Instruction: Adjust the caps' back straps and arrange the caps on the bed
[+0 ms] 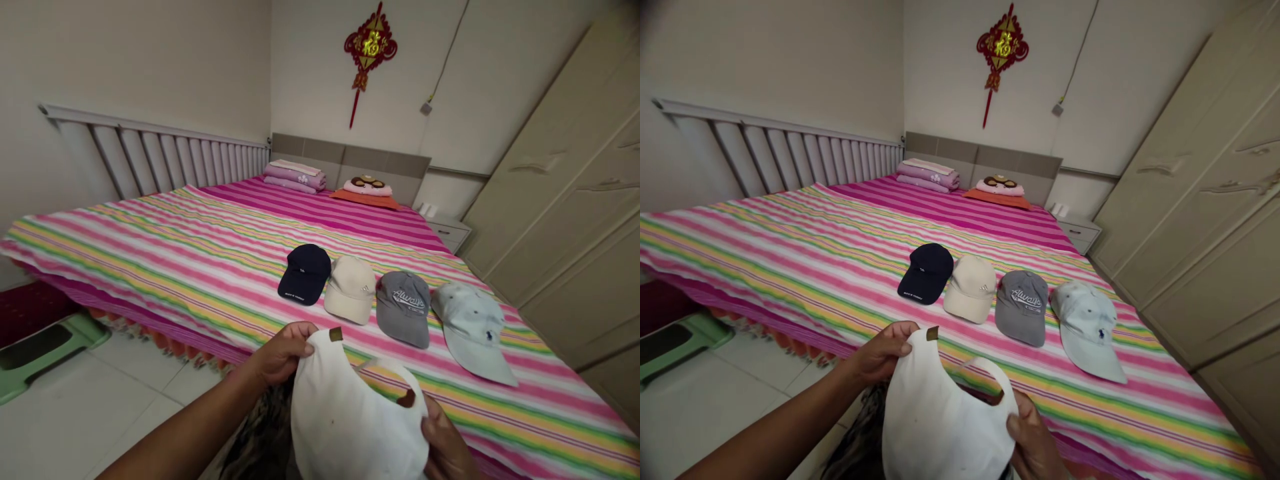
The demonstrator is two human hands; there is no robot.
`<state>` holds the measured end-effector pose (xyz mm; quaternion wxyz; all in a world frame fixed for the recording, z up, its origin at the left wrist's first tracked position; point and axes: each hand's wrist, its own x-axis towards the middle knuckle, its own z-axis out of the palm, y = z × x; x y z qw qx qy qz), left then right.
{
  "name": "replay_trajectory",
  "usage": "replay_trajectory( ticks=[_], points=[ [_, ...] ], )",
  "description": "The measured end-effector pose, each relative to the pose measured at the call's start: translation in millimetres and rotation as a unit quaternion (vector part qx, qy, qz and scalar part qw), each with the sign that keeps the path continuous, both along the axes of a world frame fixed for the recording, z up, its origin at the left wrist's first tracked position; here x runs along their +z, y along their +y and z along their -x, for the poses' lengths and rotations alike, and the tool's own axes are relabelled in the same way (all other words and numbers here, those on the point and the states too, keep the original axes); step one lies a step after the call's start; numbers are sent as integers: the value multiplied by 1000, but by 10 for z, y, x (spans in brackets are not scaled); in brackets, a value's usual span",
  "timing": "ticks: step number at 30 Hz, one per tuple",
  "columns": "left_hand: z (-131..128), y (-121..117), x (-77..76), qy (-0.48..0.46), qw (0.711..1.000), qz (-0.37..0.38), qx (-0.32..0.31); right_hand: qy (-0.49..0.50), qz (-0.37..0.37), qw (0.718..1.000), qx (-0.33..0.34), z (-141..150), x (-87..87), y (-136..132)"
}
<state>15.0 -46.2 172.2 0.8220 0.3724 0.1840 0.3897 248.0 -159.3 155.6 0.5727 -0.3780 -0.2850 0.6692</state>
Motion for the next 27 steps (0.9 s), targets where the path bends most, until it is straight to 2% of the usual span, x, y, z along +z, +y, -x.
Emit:
replay_trajectory(
  ticks=[8,14,18,21,27],
  points=[
    [-15,43,124,91,995,-15,24,11,-51,996,67,2,-68,77],
    [3,46,128,138,989,-38,27,-47,-142,985,86,71,7,105],
    [35,38,139,145,988,-58,7,21,-175,982,71,149,64,112],
    [70,13,168,160,984,-80,-17,82,-173,980,52,210,70,133],
    [132,-34,166,200,973,-112,-27,69,-164,983,43,267,40,153]
  ],
)
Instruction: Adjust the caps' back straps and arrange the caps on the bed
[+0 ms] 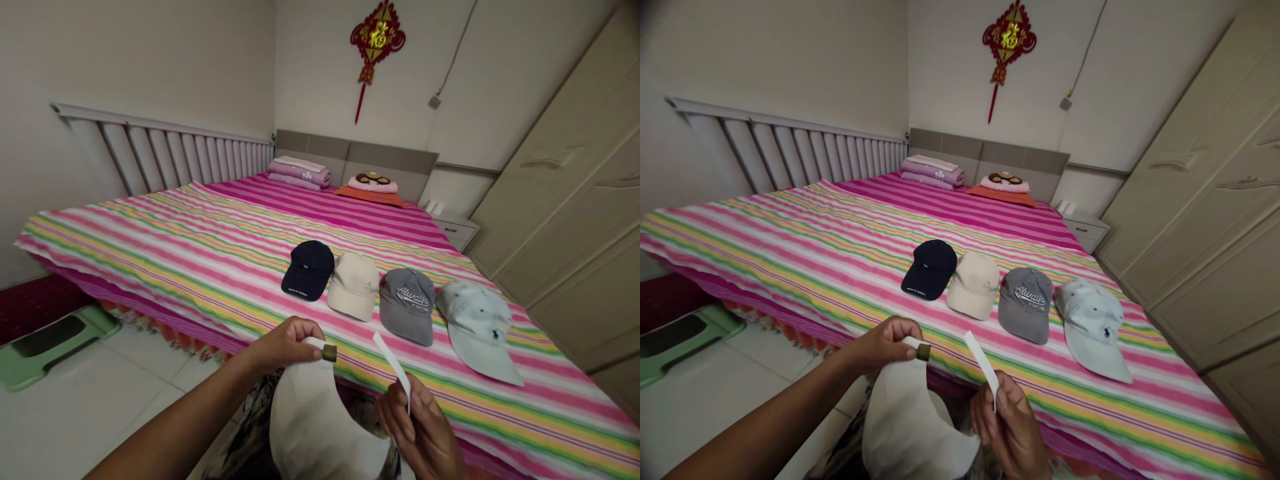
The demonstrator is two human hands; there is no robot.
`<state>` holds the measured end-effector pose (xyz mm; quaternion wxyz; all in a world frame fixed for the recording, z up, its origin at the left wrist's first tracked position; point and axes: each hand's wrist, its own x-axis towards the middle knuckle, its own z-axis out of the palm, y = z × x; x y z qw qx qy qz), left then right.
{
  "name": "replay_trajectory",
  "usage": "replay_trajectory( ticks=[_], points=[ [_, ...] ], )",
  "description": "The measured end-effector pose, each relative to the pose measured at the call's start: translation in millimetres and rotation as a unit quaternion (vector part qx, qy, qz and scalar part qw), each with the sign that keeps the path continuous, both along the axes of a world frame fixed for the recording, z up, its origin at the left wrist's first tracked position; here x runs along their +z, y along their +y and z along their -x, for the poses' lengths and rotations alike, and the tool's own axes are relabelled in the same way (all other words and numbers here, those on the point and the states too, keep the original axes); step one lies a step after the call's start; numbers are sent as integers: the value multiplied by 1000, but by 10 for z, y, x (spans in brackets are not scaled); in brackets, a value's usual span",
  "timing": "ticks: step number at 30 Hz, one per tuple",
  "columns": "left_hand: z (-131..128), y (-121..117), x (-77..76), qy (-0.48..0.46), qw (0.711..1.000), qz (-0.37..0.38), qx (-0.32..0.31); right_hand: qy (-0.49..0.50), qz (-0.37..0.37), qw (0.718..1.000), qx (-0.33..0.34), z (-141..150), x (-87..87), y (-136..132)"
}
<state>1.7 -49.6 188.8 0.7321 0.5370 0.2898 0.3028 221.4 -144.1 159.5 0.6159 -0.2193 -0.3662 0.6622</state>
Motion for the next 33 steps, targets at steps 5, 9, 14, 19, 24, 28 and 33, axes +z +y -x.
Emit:
replay_trajectory(
  ticks=[5,9,14,19,24,28,33],
  points=[
    [44,-38,-12,-8,1000,20,16,-5,11,1000,7,27,37,-12],
    [58,-74,7,-19,999,36,28,4,20,1000,-1,58,58,-19],
    [48,-94,25,-21,997,63,38,7,21,1000,-11,70,57,-12],
    [15,-91,20,-36,995,77,48,20,37,999,5,57,11,-5],
    [-14,-81,-20,-37,995,84,48,5,38,999,-3,67,-15,-12],
    [-36,-76,-40,-44,994,85,46,-16,30,999,-19,79,54,-8],
    [-85,-93,-4,-74,990,110,39,-49,55,997,-6,113,223,8]
  ],
)
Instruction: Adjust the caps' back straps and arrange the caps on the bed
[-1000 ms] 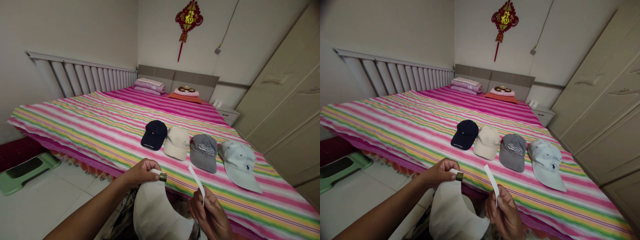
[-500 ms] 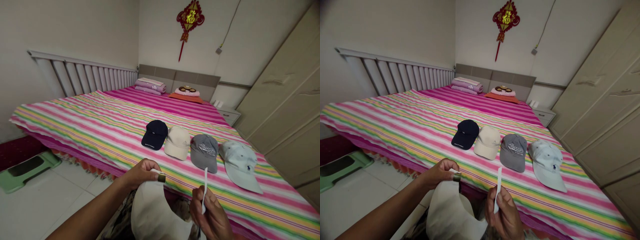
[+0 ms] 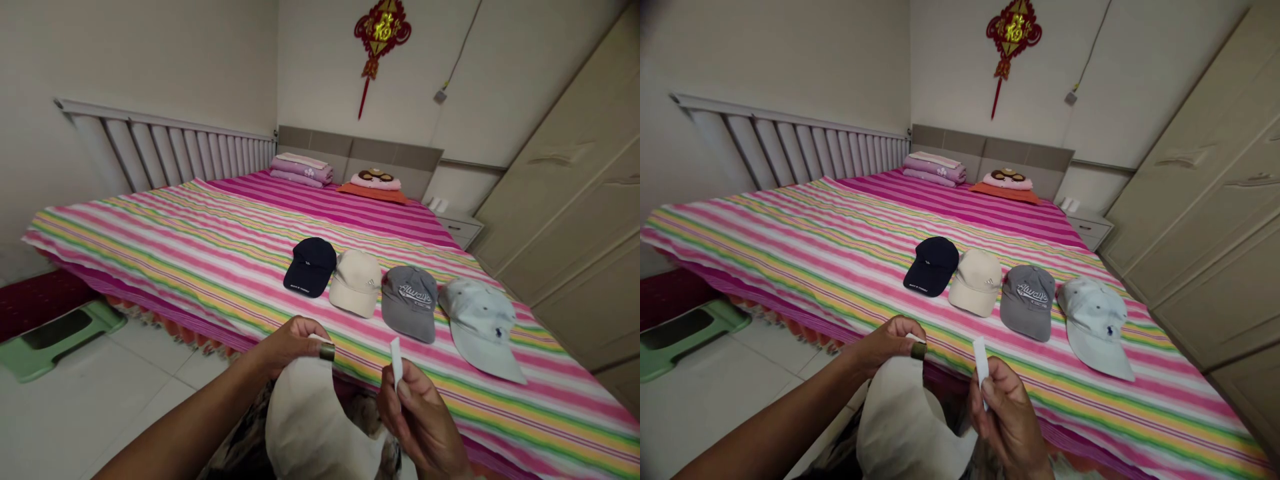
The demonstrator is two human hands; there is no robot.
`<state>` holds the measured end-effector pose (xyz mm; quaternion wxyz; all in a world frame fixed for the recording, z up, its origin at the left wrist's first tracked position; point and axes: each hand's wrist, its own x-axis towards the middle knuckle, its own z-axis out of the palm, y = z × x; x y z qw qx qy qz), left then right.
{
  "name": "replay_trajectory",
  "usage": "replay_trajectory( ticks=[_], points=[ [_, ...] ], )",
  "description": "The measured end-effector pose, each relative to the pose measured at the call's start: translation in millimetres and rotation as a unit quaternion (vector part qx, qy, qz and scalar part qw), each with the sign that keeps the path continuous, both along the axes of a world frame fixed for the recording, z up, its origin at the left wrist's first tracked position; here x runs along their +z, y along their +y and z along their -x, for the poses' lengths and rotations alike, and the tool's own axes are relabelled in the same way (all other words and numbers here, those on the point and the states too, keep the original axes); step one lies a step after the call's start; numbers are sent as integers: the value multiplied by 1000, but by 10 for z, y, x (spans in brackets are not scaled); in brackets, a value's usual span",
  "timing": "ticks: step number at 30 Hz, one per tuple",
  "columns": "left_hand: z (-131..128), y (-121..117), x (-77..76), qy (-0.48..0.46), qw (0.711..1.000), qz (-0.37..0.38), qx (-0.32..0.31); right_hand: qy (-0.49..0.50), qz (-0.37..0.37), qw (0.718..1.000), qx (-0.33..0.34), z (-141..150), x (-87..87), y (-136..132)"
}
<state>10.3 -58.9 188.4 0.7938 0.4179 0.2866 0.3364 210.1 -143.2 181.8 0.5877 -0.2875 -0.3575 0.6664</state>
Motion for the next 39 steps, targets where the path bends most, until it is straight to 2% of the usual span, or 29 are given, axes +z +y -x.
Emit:
replay_trajectory(
  ticks=[5,9,14,16,19,21,24,27,30,34,39],
  points=[
    [-82,-23,17,-8,999,38,0,-47,-3,999,20,150,126,56],
    [-154,-27,3,-3,999,46,-10,-133,-5,991,-16,314,179,136],
    [-192,-19,-13,-30,994,57,-86,-317,-46,946,-53,426,185,177],
    [-198,-20,-30,-36,993,61,-94,-341,-47,936,-73,443,168,176],
    [-208,-30,-69,-32,995,51,-76,-321,-28,942,-93,452,132,174],
    [-216,-39,-92,-35,998,20,-46,-299,-12,949,-97,449,107,171],
    [-224,-54,-98,-13,998,-64,5,-275,4,957,-95,438,74,166],
    [-214,-76,-67,61,982,-166,60,-267,17,958,-106,439,47,170],
    [-185,-95,-43,121,963,-229,69,-238,13,964,-115,462,35,179],
    [-158,-103,-66,70,976,-203,35,-179,17,980,-85,491,45,169],
    [-177,-118,-77,-31,997,-64,-8,-162,7,985,-56,467,58,145]
  ],
)
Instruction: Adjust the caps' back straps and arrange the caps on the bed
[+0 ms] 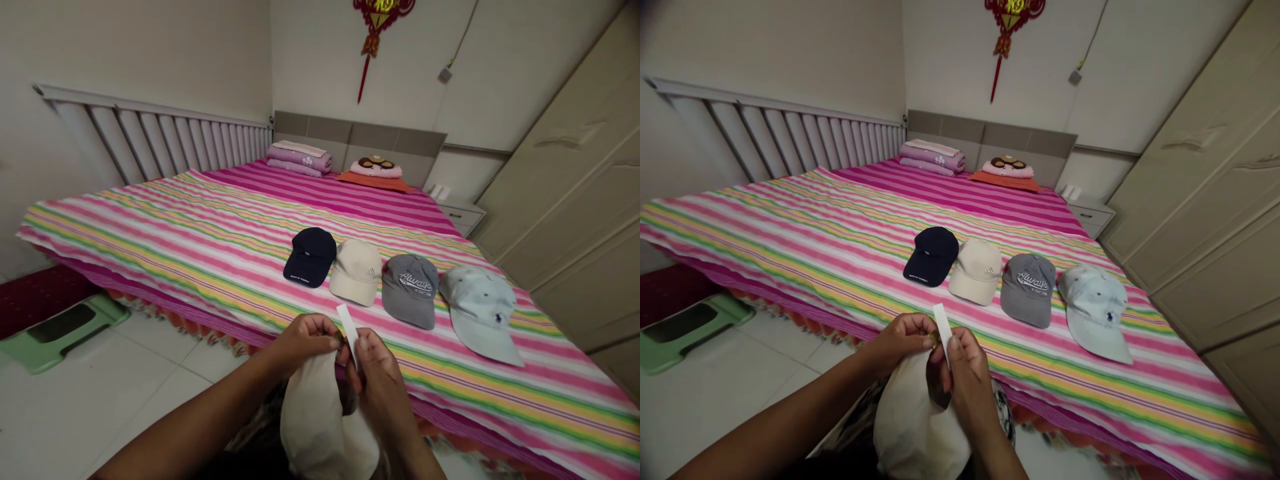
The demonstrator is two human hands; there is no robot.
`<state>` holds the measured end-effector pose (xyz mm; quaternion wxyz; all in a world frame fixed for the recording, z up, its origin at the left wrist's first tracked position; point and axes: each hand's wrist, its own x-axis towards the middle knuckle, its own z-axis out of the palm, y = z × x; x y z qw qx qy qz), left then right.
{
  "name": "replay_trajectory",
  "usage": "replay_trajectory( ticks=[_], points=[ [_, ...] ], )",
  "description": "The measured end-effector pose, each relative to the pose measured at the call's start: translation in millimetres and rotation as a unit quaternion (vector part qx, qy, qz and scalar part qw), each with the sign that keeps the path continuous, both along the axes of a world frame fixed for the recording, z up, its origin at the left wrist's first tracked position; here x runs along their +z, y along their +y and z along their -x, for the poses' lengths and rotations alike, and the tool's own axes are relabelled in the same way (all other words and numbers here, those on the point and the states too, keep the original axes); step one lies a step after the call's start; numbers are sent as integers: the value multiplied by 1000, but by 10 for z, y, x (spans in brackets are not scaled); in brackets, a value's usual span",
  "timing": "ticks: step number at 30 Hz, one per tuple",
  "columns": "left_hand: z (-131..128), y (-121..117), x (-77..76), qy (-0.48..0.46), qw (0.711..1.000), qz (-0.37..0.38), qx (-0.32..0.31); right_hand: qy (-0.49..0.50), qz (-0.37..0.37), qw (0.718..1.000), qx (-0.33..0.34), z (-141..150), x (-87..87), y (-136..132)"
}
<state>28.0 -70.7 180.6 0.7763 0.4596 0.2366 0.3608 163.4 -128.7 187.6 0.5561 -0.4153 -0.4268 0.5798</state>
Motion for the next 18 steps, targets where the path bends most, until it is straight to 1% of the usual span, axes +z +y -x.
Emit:
replay_trajectory(
  ticks=[2,4,6,9,13,18],
  points=[
    [-11,-5,16,-31,999,42,-15,37,5,999,1,-26,9,14],
    [-18,0,30,-44,996,71,-4,86,22,996,-2,-65,24,44],
    [-19,20,30,-56,994,94,11,121,53,991,7,-116,41,80],
    [-6,61,-2,-93,988,123,2,152,99,983,20,-190,60,116],
    [19,95,-64,-136,975,171,-30,140,114,983,12,-221,70,101],
    [15,96,-83,-169,966,194,-39,113,114,987,11,-190,64,61]
  ],
)
